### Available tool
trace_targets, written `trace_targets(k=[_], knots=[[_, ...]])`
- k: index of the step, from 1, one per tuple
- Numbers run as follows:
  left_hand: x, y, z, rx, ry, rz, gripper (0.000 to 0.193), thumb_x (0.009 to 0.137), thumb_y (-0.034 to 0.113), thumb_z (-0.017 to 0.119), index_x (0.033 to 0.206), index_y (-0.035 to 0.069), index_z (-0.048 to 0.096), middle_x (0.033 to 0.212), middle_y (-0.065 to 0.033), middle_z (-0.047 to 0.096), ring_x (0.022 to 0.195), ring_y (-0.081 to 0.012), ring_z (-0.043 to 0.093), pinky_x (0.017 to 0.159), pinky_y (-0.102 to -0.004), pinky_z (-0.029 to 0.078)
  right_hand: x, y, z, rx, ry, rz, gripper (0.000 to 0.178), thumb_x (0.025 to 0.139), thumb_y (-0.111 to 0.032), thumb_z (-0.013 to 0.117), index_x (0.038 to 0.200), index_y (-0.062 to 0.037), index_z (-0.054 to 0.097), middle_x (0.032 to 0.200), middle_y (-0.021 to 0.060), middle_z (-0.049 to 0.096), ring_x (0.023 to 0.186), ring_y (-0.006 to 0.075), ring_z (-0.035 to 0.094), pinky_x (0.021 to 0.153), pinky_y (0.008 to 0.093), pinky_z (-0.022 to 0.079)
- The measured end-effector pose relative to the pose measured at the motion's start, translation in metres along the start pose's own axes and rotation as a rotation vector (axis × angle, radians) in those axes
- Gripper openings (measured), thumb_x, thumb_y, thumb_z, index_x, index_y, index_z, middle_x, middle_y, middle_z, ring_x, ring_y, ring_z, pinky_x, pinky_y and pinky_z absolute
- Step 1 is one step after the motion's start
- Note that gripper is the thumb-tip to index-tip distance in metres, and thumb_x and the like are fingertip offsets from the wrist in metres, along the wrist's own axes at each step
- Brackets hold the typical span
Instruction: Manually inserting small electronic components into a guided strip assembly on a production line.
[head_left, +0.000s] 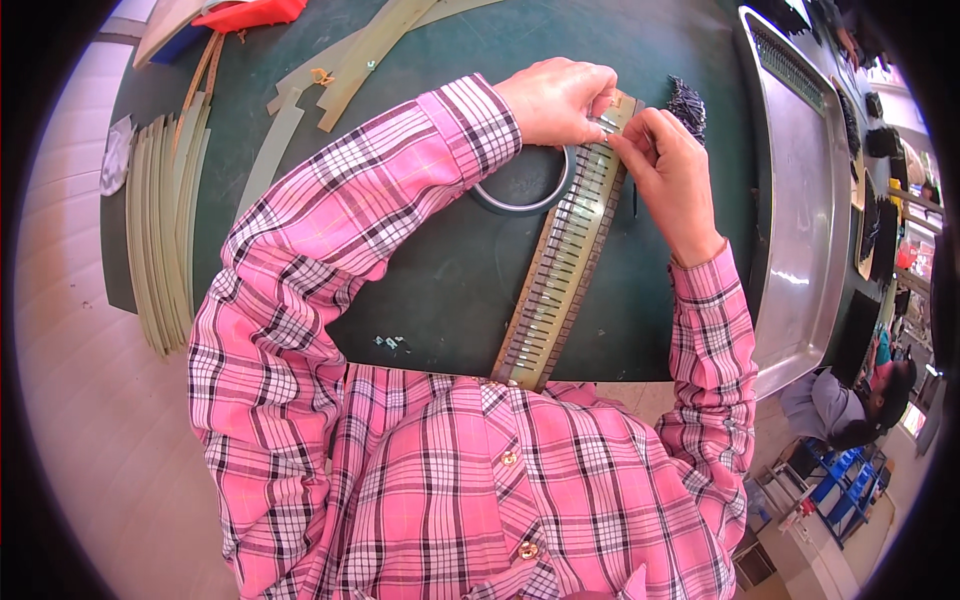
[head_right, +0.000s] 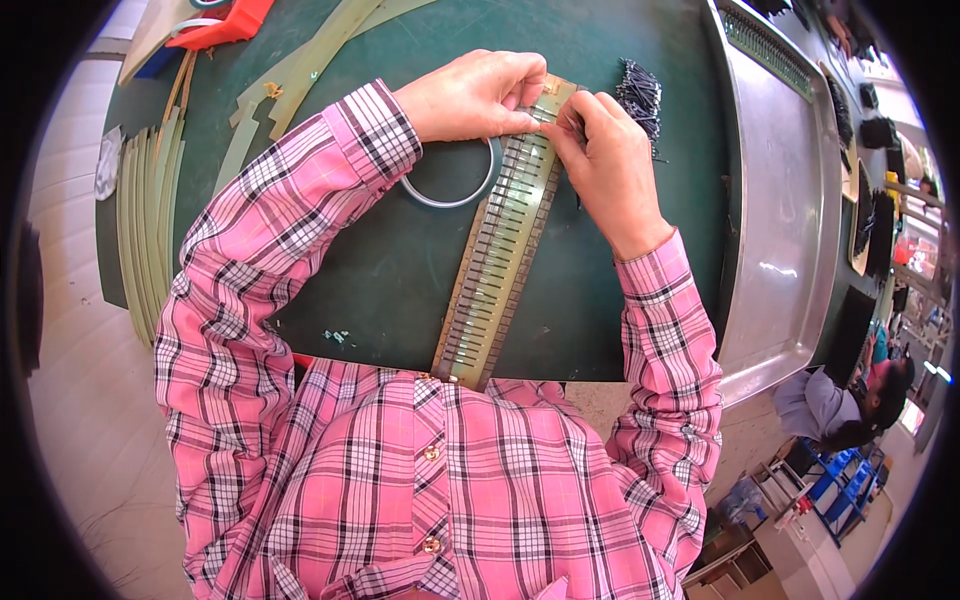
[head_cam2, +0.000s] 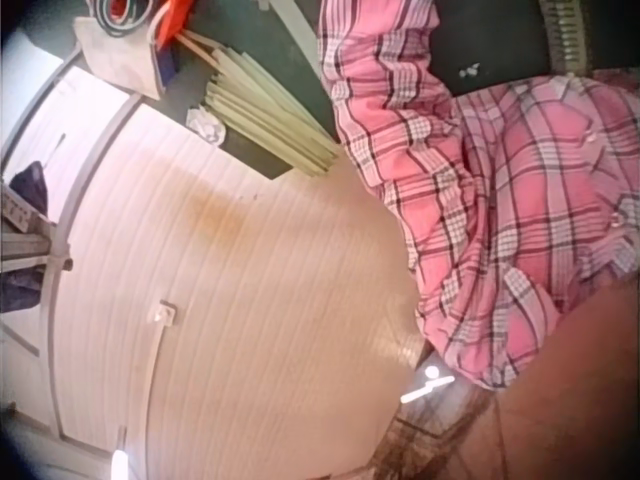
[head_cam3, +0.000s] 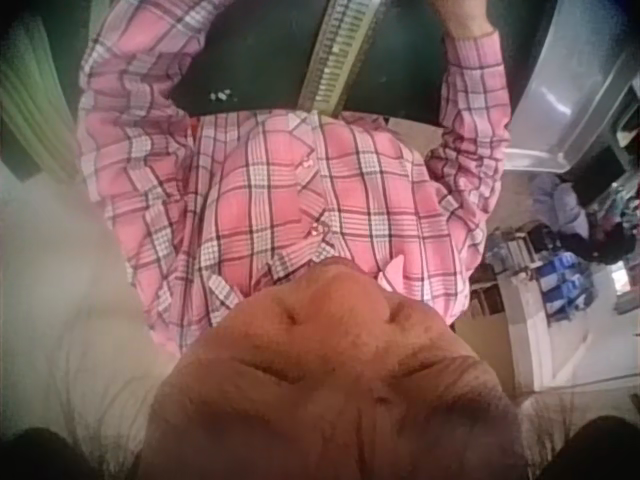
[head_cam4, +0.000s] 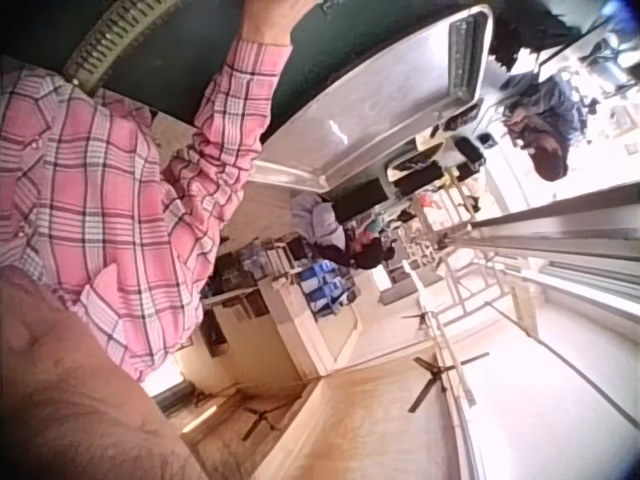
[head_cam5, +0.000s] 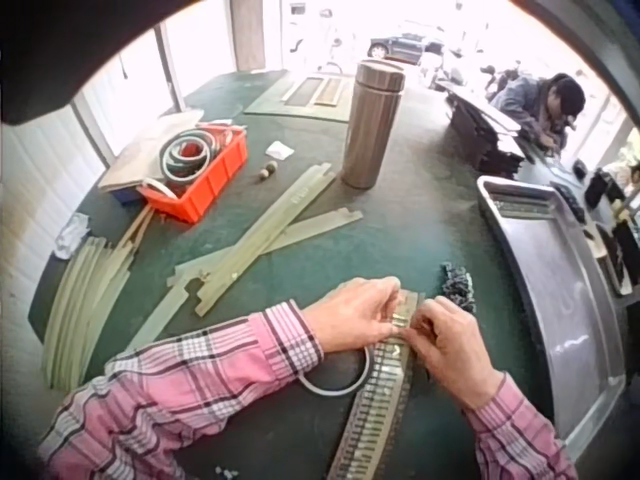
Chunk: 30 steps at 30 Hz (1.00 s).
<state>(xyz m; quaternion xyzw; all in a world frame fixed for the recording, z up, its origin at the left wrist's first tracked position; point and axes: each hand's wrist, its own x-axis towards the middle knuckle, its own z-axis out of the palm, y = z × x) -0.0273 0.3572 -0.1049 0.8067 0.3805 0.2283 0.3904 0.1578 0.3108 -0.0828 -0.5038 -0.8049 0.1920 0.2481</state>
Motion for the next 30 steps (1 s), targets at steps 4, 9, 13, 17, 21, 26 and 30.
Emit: trace_targets(k=[4,9,13,17,21,26,30], knots=[[0.005,0.000,0.001,-0.017,0.002,0.023,0.027,0.076,0.017,0.069,0.083,0.003,0.047,0.071,-0.0073,0.050,0.069,-0.0199,0.052,0.062,-0.0339,0.044,0.008,0.006,-0.011,-0.033,-0.104,-0.005,0.019,0.080,-0.011,0.068,0.080,0.0009,0.052,0.070,0.0122,0.052,0.061,0.0274,0.052,0.056,0.0359,0.043],[0.011,0.006,-0.001,-0.049,-0.022,0.023,0.024,0.076,0.014,0.067,0.082,0.004,0.046,0.071,-0.0056,0.048,0.069,-0.0172,0.050,0.062,-0.0327,0.043,0.030,0.005,-0.033,0.030,-0.349,-0.026,0.019,0.079,-0.011,0.066,0.080,0.0025,0.052,0.066,0.0152,0.052,0.061,0.0307,0.052,0.057,0.0368,0.042],[0.016,0.011,0.002,-0.040,0.005,0.029,0.023,0.076,0.013,0.066,0.082,0.004,0.045,0.070,-0.0050,0.047,0.068,-0.0159,0.048,0.061,-0.0321,0.042,0.040,0.018,-0.038,-0.050,-0.394,-0.138,0.019,0.078,-0.010,0.065,0.079,0.0036,0.052,0.064,0.0168,0.051,0.059,0.0317,0.050,0.057,0.0366,0.041],[0.022,0.022,0.001,-0.064,-0.024,-0.009,0.023,0.076,0.012,0.066,0.081,0.003,0.045,0.070,-0.0055,0.048,0.067,-0.0165,0.049,0.061,-0.0323,0.042,0.041,0.020,-0.049,-0.016,-0.447,-0.030,0.020,0.078,-0.010,0.065,0.077,0.0037,0.050,0.063,0.0162,0.049,0.057,0.0296,0.046,0.056,0.0360,0.040],[0.025,0.022,-0.001,-0.051,0.021,0.022,0.024,0.076,0.012,0.066,0.080,0.003,0.044,0.069,-0.0059,0.048,0.065,-0.0173,0.048,0.060,-0.0324,0.042,0.044,0.019,-0.054,0.038,-0.439,0.014,0.020,0.078,-0.009,0.064,0.076,0.0034,0.049,0.062,0.0152,0.047,0.056,0.0274,0.042,0.056,0.0355,0.040],[0.027,0.020,-0.006,-0.038,0.014,0.029,0.024,0.076,0.012,0.066,0.079,0.002,0.044,0.069,-0.0065,0.049,0.065,-0.0180,0.048,0.059,-0.0325,0.042,0.048,0.015,-0.054,0.040,-0.442,0.018,0.022,0.078,-0.010,0.065,0.075,0.0031,0.047,0.061,0.0142,0.045,0.056,0.0261,0.040,0.056,0.0353,0.039],[0.028,0.017,-0.002,-0.056,-0.012,-0.007,0.024,0.075,0.012,0.066,0.078,0.002,0.045,0.069,-0.0062,0.048,0.065,-0.0174,0.048,0.059,-0.0320,0.041,0.046,0.020,-0.050,-0.018,-0.447,0.009,0.021,0.079,-0.010,0.064,0.075,0.0034,0.048,0.062,0.0148,0.048,0.056,0.0279,0.044,0.056,0.0364,0.040]])
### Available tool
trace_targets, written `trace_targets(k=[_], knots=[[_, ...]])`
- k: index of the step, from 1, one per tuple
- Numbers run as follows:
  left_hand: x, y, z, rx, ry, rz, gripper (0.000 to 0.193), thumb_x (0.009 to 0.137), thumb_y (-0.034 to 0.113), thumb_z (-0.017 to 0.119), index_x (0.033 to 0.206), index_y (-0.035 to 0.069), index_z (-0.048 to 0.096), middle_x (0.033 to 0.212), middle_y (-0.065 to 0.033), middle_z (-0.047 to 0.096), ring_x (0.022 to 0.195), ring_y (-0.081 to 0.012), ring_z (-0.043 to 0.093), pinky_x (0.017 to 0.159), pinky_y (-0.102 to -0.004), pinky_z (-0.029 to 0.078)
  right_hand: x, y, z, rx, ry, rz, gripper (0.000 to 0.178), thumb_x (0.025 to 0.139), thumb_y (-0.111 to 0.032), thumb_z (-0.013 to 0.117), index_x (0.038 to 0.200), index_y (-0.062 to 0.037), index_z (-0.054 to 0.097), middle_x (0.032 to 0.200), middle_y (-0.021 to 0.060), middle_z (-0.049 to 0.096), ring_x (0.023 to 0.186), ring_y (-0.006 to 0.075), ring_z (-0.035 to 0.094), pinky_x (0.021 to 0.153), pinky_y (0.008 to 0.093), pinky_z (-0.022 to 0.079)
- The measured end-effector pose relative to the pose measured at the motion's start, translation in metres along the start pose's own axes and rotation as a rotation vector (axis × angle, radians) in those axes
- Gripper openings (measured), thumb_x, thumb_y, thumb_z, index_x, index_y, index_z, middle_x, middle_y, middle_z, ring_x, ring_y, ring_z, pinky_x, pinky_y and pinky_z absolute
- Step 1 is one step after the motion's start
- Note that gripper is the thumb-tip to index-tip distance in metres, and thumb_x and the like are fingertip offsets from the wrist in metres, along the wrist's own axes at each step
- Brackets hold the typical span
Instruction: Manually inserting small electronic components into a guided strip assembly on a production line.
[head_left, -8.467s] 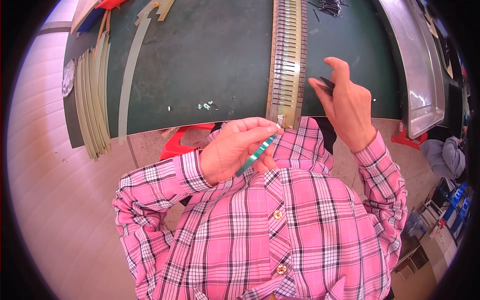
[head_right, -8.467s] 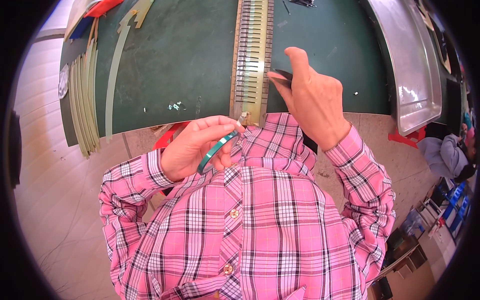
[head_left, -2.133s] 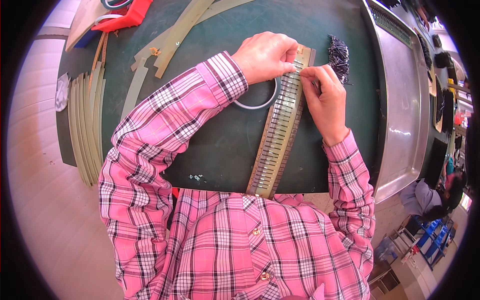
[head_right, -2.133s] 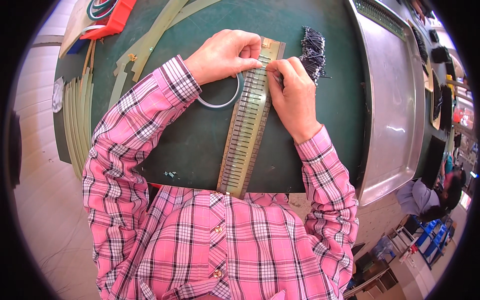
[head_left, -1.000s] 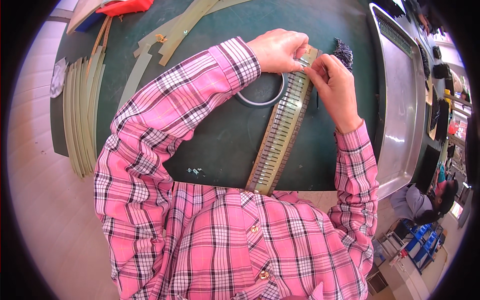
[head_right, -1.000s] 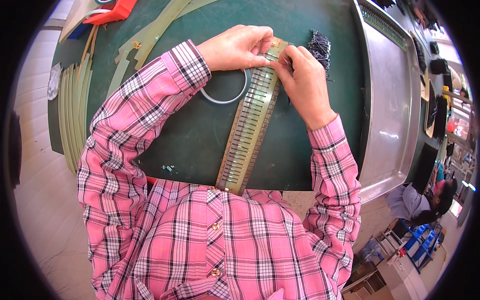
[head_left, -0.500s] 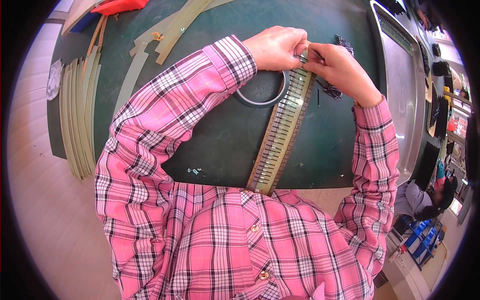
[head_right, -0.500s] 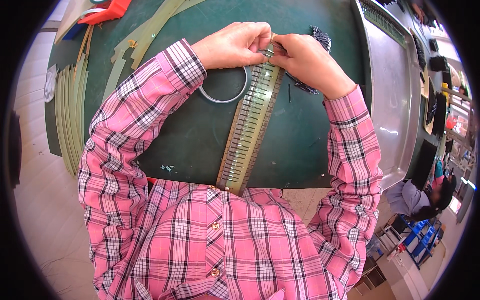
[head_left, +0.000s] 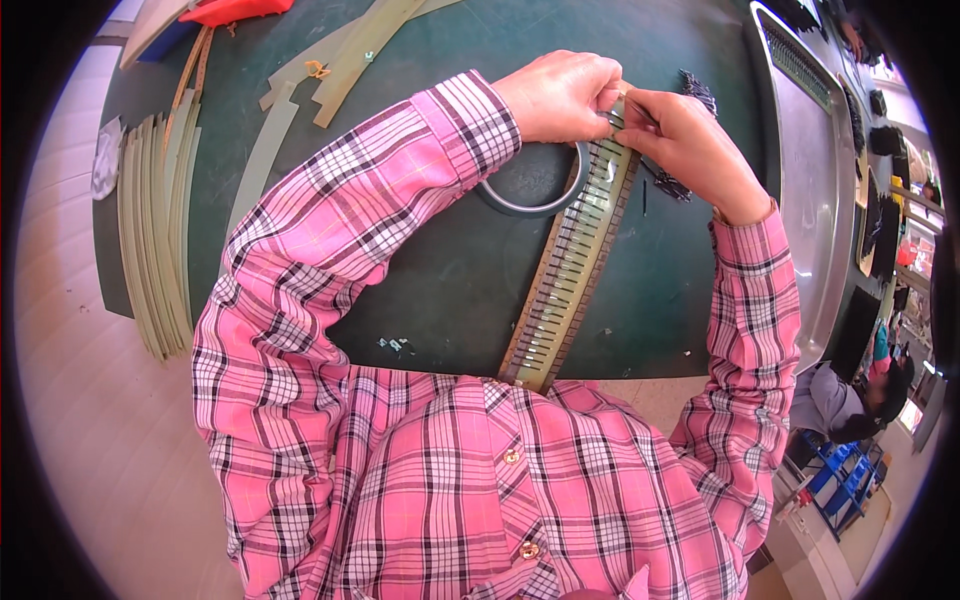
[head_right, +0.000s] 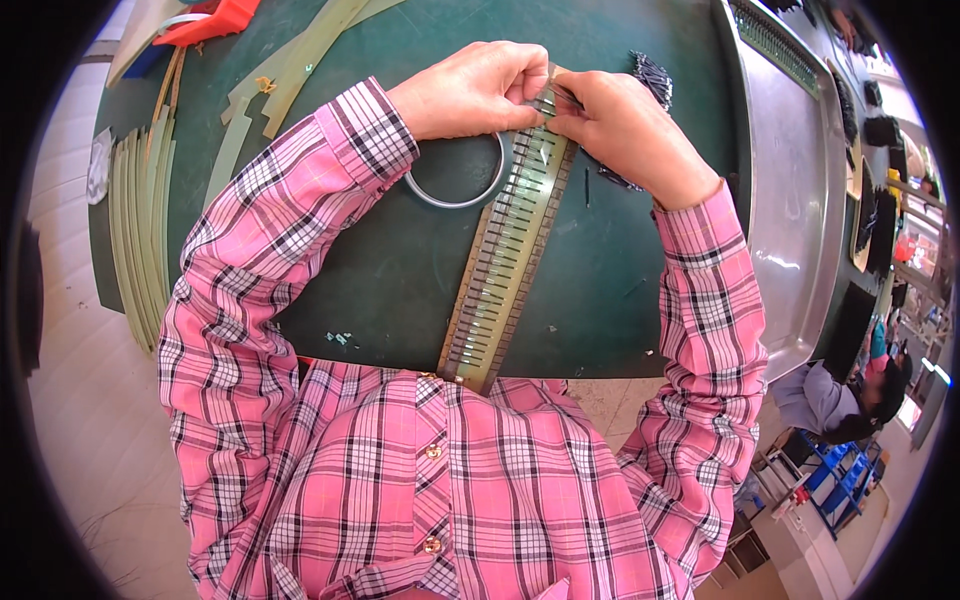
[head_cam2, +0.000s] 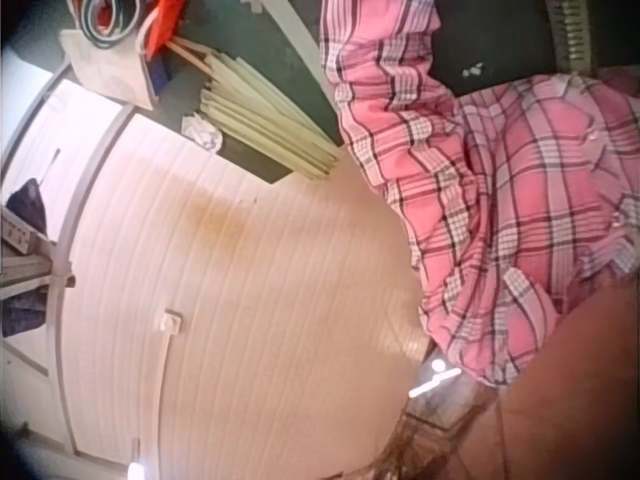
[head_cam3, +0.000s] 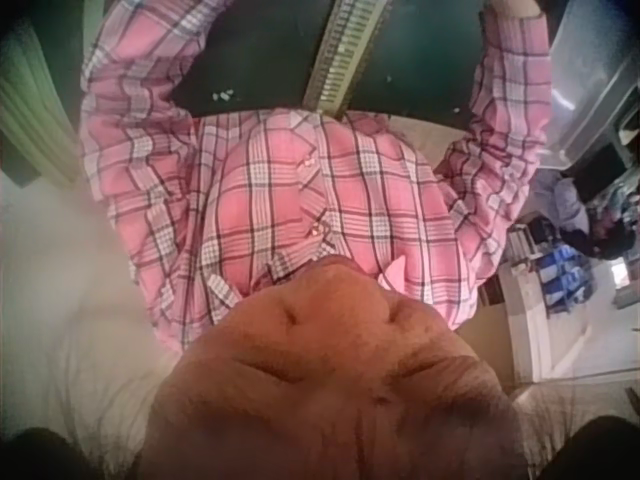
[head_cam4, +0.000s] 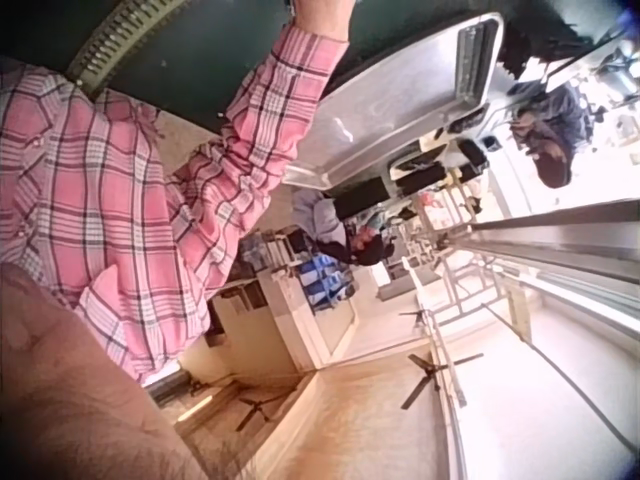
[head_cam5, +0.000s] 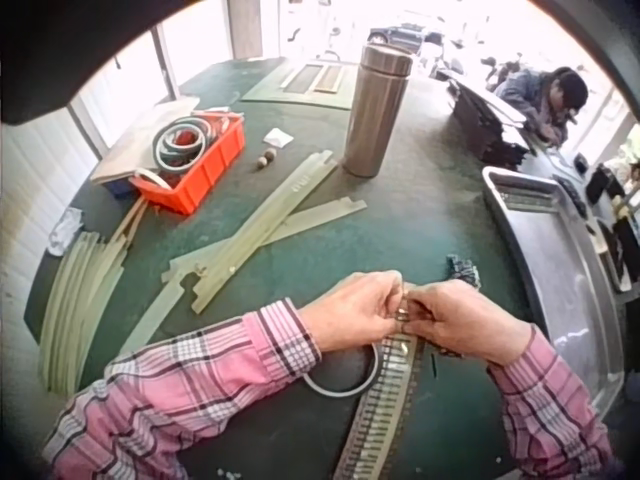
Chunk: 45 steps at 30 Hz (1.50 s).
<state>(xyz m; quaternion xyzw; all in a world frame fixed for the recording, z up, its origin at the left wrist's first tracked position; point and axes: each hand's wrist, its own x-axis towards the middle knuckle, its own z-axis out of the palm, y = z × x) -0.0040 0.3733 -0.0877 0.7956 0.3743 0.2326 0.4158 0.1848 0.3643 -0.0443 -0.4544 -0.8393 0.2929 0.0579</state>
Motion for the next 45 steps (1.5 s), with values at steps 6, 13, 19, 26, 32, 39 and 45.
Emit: trace_targets(k=[6,13,19,26,32,39,45], knots=[[0.001,-0.015,0.011,-0.045,-0.002,-0.055,0.025,0.075,0.012,0.068,0.077,0.003,0.045,0.070,-0.0042,0.049,0.066,-0.0147,0.049,0.059,-0.0311,0.042,0.006,0.018,0.020,-0.069,0.062,-0.150,0.019,0.080,-0.010,0.063,0.076,0.0030,0.050,0.065,0.0152,0.053,0.062,0.0325,0.053,0.058,0.0381,0.042],[0.002,-0.019,-0.002,-0.103,-0.036,-0.148,0.025,0.076,0.013,0.068,0.077,0.003,0.045,0.070,-0.0035,0.049,0.065,-0.0132,0.050,0.058,-0.0297,0.043,-0.015,-0.003,0.038,0.051,0.380,0.036,0.012,0.079,-0.002,0.060,0.091,-0.0007,0.058,0.078,0.0141,0.056,0.071,0.0319,0.057,0.063,0.0386,0.045],[-0.009,-0.018,-0.006,-0.126,-0.070,-0.198,0.027,0.077,0.015,0.070,0.077,0.002,0.045,0.070,-0.0038,0.049,0.062,-0.0123,0.050,0.054,-0.0286,0.044,-0.042,-0.027,0.064,-0.340,0.554,-0.033,0.056,0.067,0.010,0.058,0.117,-0.0143,0.063,0.123,0.0091,0.053,0.110,0.0299,0.052,0.088,0.0383,0.046],[-0.002,-0.024,0.002,-0.092,0.001,-0.080,0.025,0.075,0.016,0.069,0.077,0.001,0.049,0.068,-0.0087,0.055,0.058,-0.0165,0.058,0.052,-0.0305,0.048,-0.047,-0.012,0.078,-0.458,0.456,-0.054,0.063,0.062,0.010,0.059,0.120,-0.0147,0.062,0.135,0.0066,0.045,0.126,0.0304,0.041,0.100,0.0416,0.038],[-0.003,-0.030,0.013,-0.098,0.017,-0.072,0.024,0.074,0.016,0.069,0.076,0.001,0.050,0.067,-0.0105,0.057,0.056,-0.0179,0.061,0.050,-0.0308,0.048,-0.047,-0.005,0.091,-0.572,0.492,-0.082,0.062,0.062,0.009,0.060,0.121,-0.0124,0.061,0.135,0.0074,0.045,0.127,0.0307,0.039,0.102,0.0421,0.036],[-0.004,-0.034,0.005,-0.145,-0.060,-0.209,0.024,0.078,0.014,0.069,0.078,0.003,0.048,0.069,-0.0016,0.050,0.059,-0.0087,0.051,0.049,-0.0252,0.044,-0.048,-0.013,0.098,-0.492,0.466,-0.046,0.062,0.063,0.009,0.060,0.121,-0.0128,0.061,0.136,0.0076,0.045,0.130,0.0312,0.037,0.103,0.0429,0.034],[-0.003,-0.044,0.005,-0.148,-0.007,-0.166,0.022,0.073,0.014,0.068,0.078,0.002,0.051,0.066,-0.0092,0.058,0.055,-0.0161,0.060,0.049,-0.0297,0.048,-0.045,-0.011,0.090,-0.410,0.428,-0.067,0.062,0.063,0.009,0.060,0.121,-0.0134,0.061,0.136,0.0074,0.045,0.130,0.0313,0.037,0.103,0.0427,0.034]])
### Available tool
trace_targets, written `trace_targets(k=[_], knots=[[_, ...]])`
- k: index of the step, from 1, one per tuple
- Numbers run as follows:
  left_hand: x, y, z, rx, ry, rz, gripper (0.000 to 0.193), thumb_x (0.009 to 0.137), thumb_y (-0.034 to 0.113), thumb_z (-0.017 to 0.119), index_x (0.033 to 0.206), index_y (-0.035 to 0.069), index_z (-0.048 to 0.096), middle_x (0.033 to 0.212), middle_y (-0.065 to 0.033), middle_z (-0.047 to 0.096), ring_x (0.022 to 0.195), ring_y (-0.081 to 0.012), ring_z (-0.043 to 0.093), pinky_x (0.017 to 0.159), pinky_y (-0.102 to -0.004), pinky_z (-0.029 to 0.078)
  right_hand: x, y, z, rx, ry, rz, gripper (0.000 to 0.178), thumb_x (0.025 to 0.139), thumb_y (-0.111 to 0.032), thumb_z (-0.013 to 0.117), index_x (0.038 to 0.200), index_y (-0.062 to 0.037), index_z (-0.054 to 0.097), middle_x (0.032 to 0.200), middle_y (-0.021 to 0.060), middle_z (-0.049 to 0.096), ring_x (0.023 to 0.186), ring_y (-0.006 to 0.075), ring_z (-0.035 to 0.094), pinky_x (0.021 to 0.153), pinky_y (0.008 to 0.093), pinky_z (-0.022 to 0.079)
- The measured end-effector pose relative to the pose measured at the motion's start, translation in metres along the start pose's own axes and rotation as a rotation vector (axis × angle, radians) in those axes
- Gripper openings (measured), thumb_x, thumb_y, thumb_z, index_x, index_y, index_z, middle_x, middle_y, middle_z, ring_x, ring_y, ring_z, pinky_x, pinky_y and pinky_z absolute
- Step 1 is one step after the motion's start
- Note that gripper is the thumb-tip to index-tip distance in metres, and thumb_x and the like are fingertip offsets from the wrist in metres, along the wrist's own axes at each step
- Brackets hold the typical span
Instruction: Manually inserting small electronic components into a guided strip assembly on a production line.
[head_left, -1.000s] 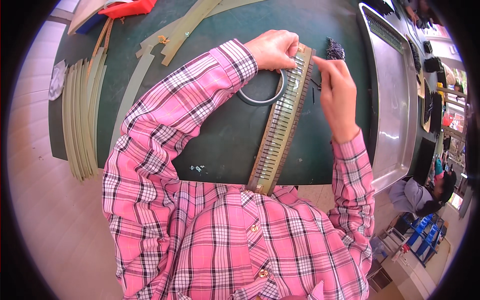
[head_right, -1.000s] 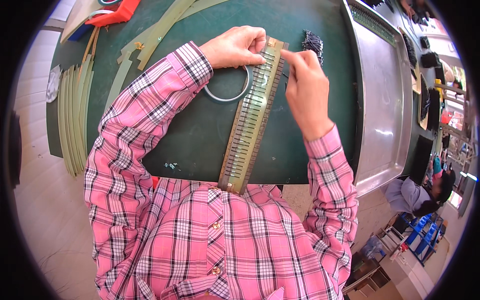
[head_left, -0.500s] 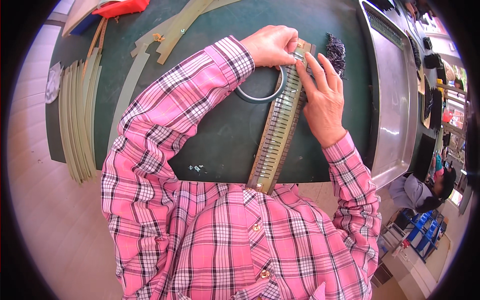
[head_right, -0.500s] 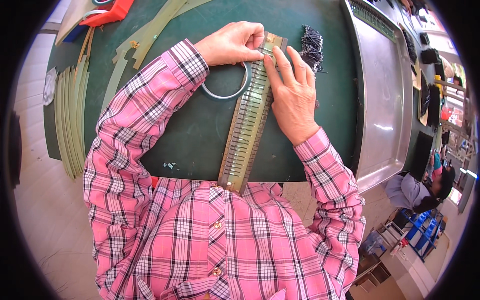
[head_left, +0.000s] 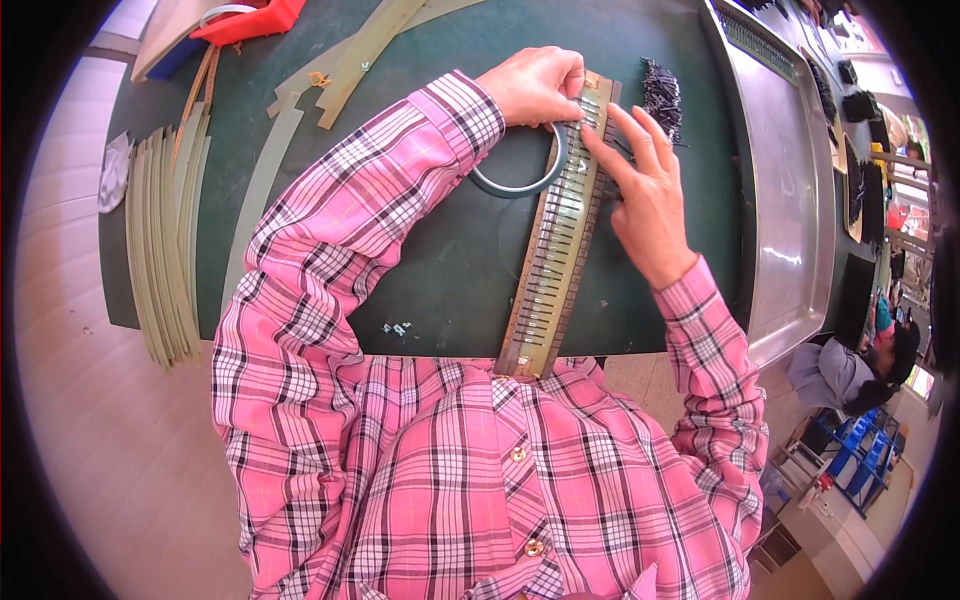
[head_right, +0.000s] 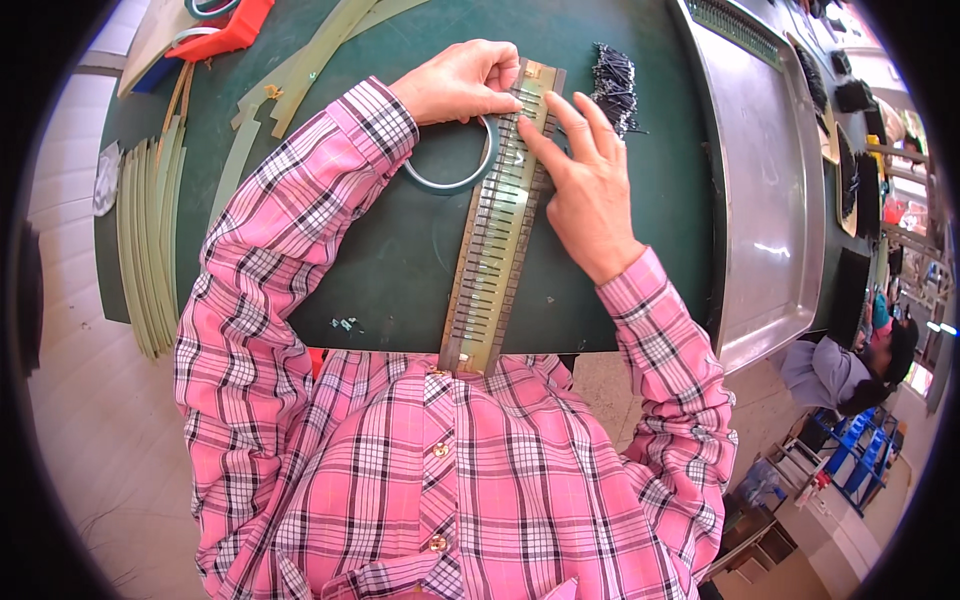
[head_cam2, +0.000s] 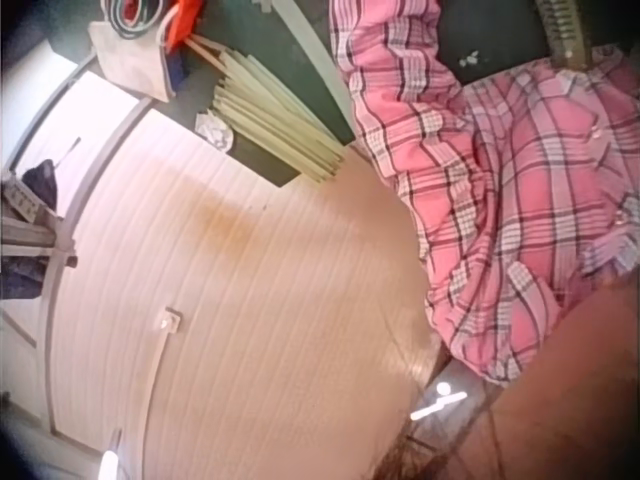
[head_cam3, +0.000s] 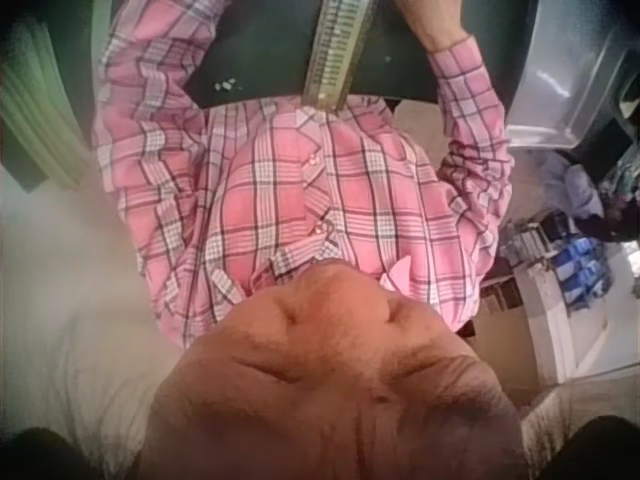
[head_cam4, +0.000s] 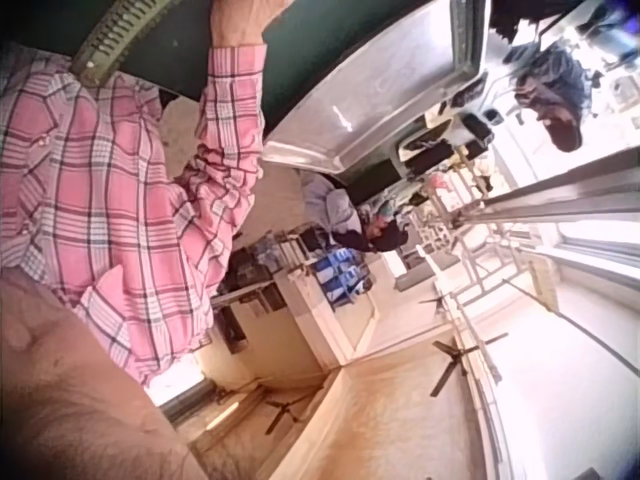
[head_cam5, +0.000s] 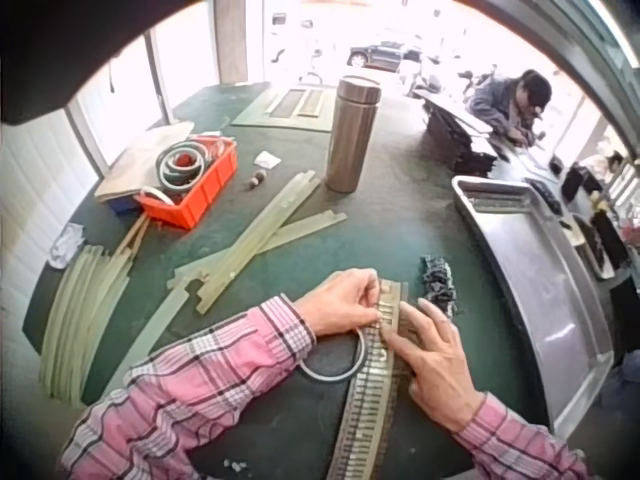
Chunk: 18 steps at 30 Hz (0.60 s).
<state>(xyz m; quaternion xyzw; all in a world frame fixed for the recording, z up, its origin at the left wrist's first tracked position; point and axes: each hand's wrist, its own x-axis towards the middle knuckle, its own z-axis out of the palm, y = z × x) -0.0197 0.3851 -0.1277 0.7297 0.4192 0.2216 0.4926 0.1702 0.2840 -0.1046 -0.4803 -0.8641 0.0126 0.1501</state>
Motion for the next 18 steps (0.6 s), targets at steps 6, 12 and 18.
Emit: trace_targets(k=[6,12,18], knots=[[0.002,0.006,-0.016,-0.002,-0.011,-0.033,0.021,0.074,0.013,0.068,0.079,0.001,0.052,0.068,-0.0088,0.059,0.055,-0.0158,0.060,0.048,-0.0291,0.048,0.001,-0.014,0.006,-0.028,0.024,0.042,0.059,0.064,0.008,0.060,0.120,-0.0115,0.061,0.135,0.0065,0.045,0.129,0.0308,0.038,0.102,0.0420,0.035],[-0.028,0.028,-0.006,0.111,0.040,0.057,0.023,0.077,0.019,0.069,0.082,0.001,0.055,0.069,-0.0100,0.060,0.063,-0.0214,0.063,0.056,-0.0344,0.049,-0.016,-0.016,0.002,-0.022,0.042,-0.001,0.066,0.063,0.011,0.056,0.124,-0.0146,0.059,0.137,0.0052,0.045,0.130,0.0291,0.038,0.103,0.0417,0.036],[-0.171,0.160,0.067,0.563,0.107,0.127,0.018,0.084,0.021,0.062,0.088,0.005,0.054,0.069,-0.0116,0.059,0.061,-0.0299,0.060,0.053,-0.0386,0.046,-0.087,-0.002,-0.027,-0.049,0.048,-0.021,0.056,0.066,0.005,0.061,0.120,-0.0115,0.060,0.133,0.0061,0.047,0.128,0.0290,0.039,0.101,0.0414,0.037]])
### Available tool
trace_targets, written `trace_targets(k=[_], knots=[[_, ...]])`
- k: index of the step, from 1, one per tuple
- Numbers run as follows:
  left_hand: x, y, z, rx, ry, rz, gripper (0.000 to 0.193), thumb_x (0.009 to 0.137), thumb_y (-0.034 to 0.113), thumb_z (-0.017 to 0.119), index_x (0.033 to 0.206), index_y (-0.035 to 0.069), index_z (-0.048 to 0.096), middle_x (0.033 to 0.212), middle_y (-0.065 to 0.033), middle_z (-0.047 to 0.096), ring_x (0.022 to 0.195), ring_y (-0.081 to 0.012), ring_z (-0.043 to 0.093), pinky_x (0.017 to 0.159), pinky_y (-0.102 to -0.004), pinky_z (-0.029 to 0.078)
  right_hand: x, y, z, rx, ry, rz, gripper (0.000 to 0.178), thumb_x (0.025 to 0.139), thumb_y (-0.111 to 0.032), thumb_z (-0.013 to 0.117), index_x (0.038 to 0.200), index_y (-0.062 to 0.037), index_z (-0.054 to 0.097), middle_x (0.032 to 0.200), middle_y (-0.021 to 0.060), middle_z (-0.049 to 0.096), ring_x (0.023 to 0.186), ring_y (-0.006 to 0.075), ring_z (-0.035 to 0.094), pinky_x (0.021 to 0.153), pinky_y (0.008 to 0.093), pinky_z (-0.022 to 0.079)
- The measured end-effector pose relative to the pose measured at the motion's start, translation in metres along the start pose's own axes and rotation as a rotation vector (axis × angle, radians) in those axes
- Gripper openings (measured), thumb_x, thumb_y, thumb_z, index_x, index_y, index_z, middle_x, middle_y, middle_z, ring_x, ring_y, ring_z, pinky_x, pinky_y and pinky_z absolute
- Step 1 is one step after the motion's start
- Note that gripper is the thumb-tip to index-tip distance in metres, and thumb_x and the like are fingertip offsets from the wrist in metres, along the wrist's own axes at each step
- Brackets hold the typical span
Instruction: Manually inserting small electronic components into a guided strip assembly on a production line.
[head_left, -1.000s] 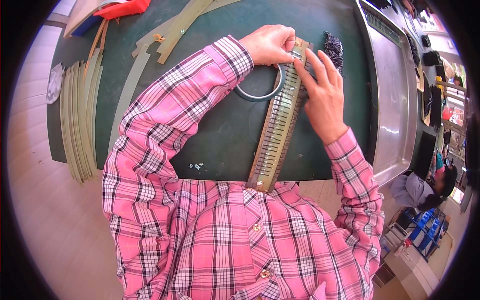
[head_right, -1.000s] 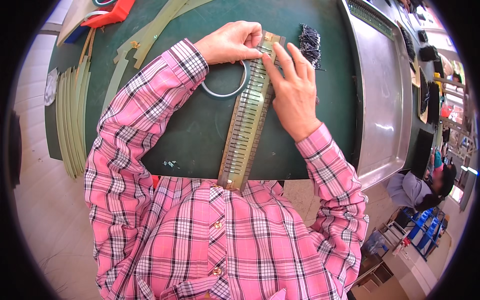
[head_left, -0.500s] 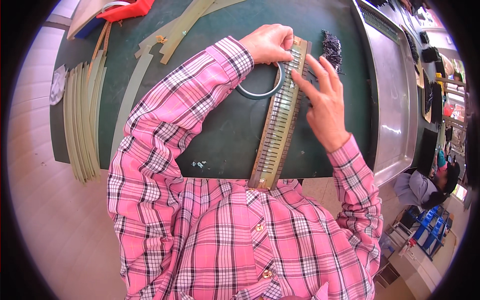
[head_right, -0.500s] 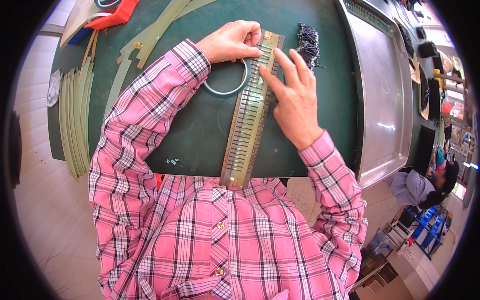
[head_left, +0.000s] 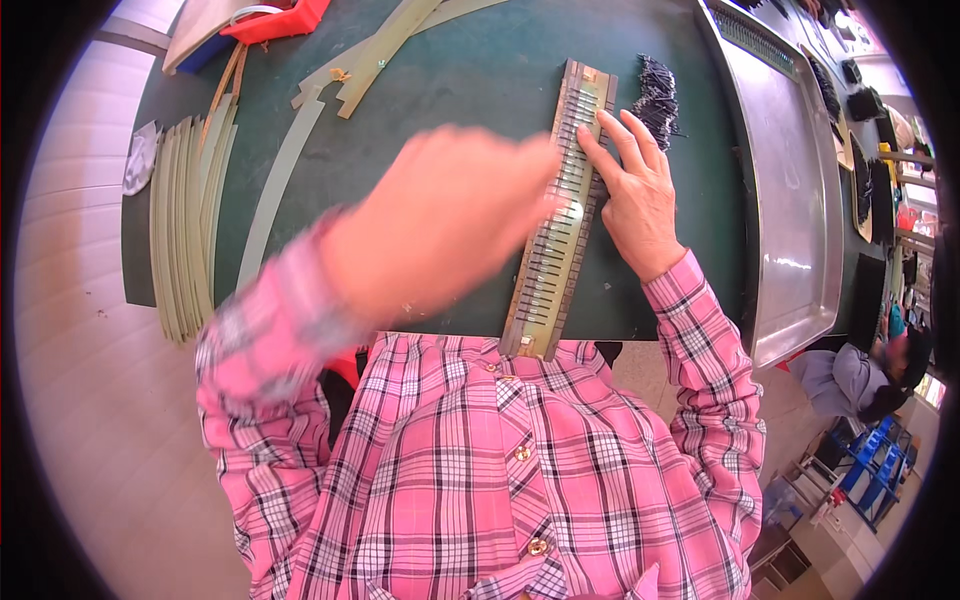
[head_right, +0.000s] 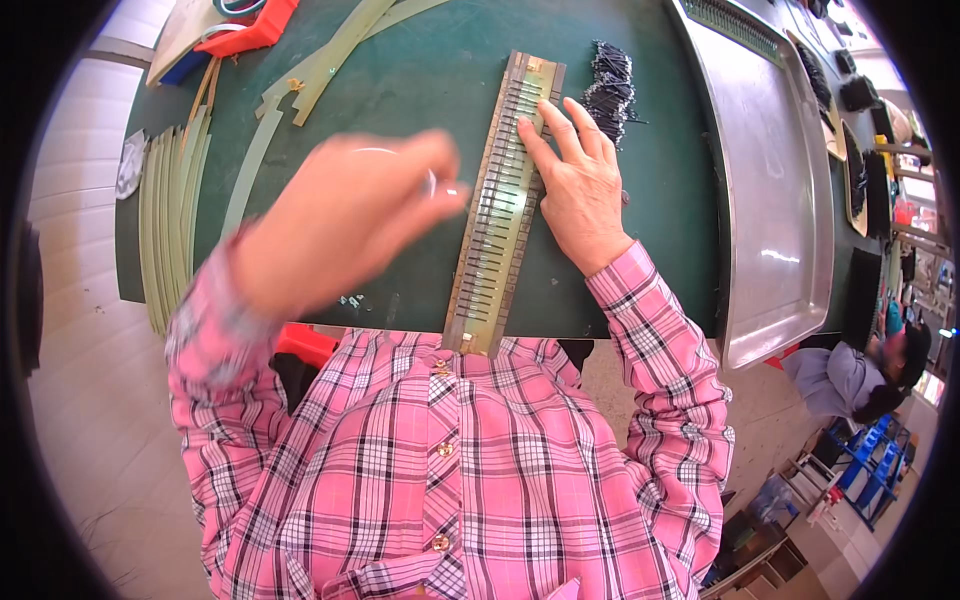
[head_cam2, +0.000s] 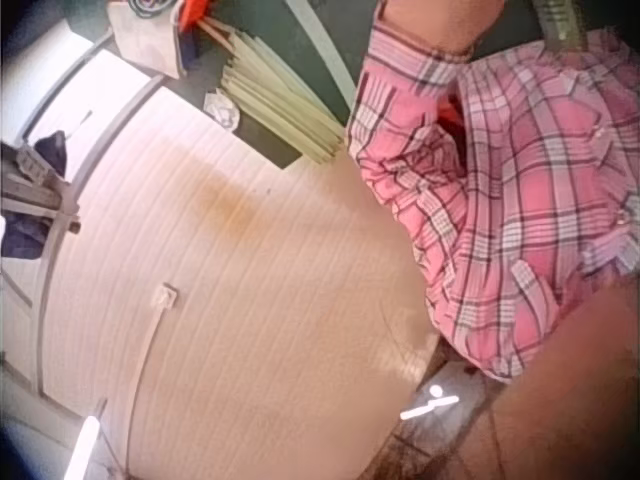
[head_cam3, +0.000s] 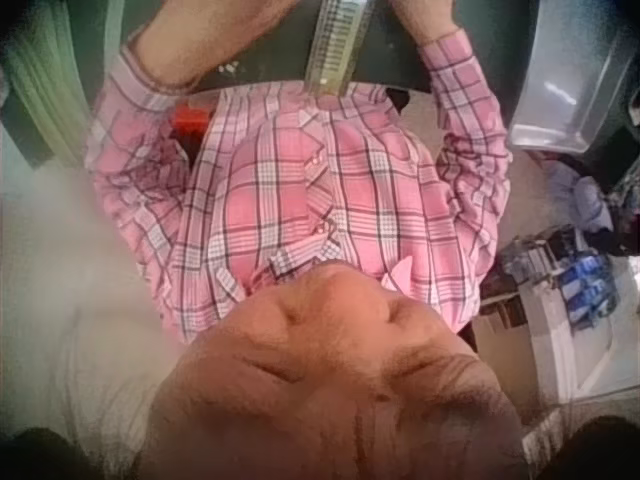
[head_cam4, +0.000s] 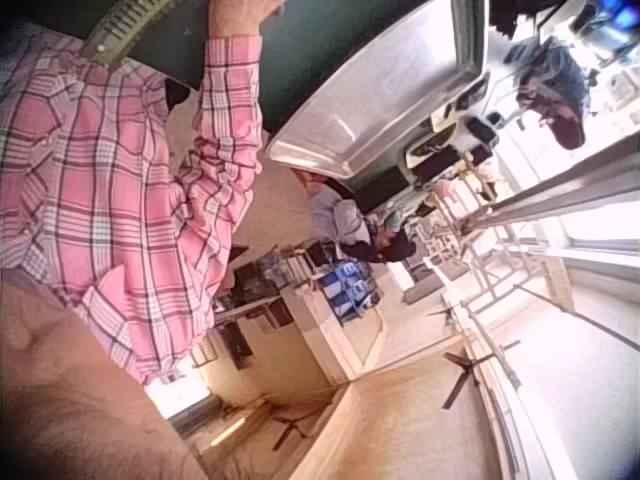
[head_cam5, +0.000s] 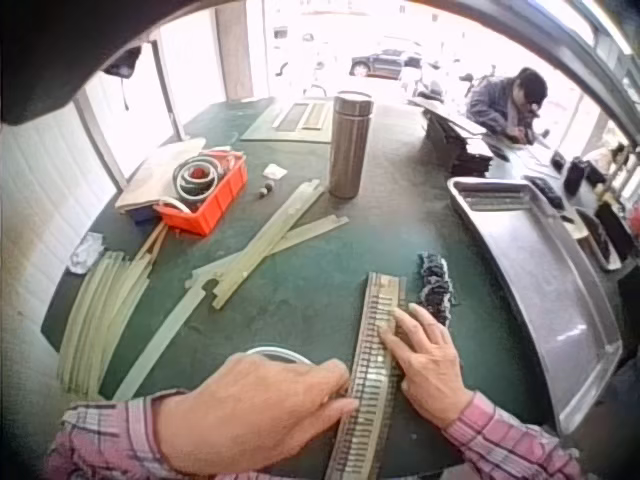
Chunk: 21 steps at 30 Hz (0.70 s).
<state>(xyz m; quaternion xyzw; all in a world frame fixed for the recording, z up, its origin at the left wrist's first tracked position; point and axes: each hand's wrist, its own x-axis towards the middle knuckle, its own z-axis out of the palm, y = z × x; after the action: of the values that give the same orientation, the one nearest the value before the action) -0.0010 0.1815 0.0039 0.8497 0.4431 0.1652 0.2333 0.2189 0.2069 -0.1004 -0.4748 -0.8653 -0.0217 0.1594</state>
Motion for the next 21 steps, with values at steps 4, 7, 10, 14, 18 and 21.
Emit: trace_targets(k=[4,7,10,14,18,21], knots=[[-0.093,0.104,-0.032,-0.044,-0.256,0.323,0.037,0.075,0.013,0.061,0.109,0.002,0.056,0.066,-0.0020,0.045,0.047,-0.0159,0.052,0.038,-0.0293,0.038,-0.025,0.007,-0.016,0.032,0.003,0.014,0.069,0.063,0.013,0.053,0.126,-0.0165,0.057,0.137,0.0043,0.045,0.130,0.0276,0.038,0.102,0.0417,0.037],[-0.120,0.124,-0.010,-0.470,-0.345,0.515,0.047,0.075,0.011,0.060,0.120,0.000,0.053,0.069,-0.0025,0.047,0.048,-0.0140,0.050,0.036,-0.0258,0.034,-0.033,0.005,-0.017,0.034,0.011,-0.001,0.069,0.063,0.013,0.053,0.125,-0.0168,0.057,0.137,0.0043,0.045,0.131,0.0277,0.038,0.103,0.0415,0.037],[-0.139,0.128,0.034,-0.961,-0.269,0.536,0.034,0.082,0.011,0.059,0.114,0.000,0.055,0.074,-0.0039,0.051,0.051,-0.0154,0.052,0.038,-0.0277,0.034,-0.044,-0.006,-0.019,0.040,0.008,-0.021,0.066,0.063,0.011,0.055,0.123,-0.0155,0.058,0.135,0.0052,0.046,0.130,0.0283,0.038,0.102,0.0415,0.037],[-0.146,0.120,0.053,-1.073,-0.279,0.481,0.022,0.089,0.016,0.059,0.107,0.002,0.057,0.076,-0.0035,0.055,0.054,-0.0163,0.053,0.041,-0.0295,0.036,-0.046,-0.015,-0.018,0.046,0.001,-0.036,0.058,0.064,0.008,0.060,0.119,-0.0126,0.060,0.132,0.0072,0.047,0.128,0.0295,0.039,0.102,0.0420,0.036],[-0.142,0.094,0.051,-1.113,-0.318,0.431,0.018,0.092,0.020,0.059,0.101,0.005,0.058,0.074,-0.0042,0.055,0.056,-0.0178,0.054,0.044,-0.0310,0.037,-0.044,-0.024,-0.004,0.030,0.013,-0.007,0.062,0.064,0.010,0.057,0.121,-0.0137,0.060,0.134,0.0066,0.046,0.129,0.0298,0.038,0.102,0.0419,0.036],[-0.137,0.077,0.059,-1.202,-0.280,0.468,0.023,0.088,0.018,0.064,0.103,0.001,0.062,0.071,-0.0039,0.057,0.049,-0.0153,0.052,0.039,-0.0293,0.034,-0.034,-0.034,0.013,0.015,0.051,0.039,0.068,0.063,0.015,0.051,0.123,-0.0159,0.060,0.137,0.0053,0.046,0.130,0.0295,0.038,0.103,0.0413,0.035]])
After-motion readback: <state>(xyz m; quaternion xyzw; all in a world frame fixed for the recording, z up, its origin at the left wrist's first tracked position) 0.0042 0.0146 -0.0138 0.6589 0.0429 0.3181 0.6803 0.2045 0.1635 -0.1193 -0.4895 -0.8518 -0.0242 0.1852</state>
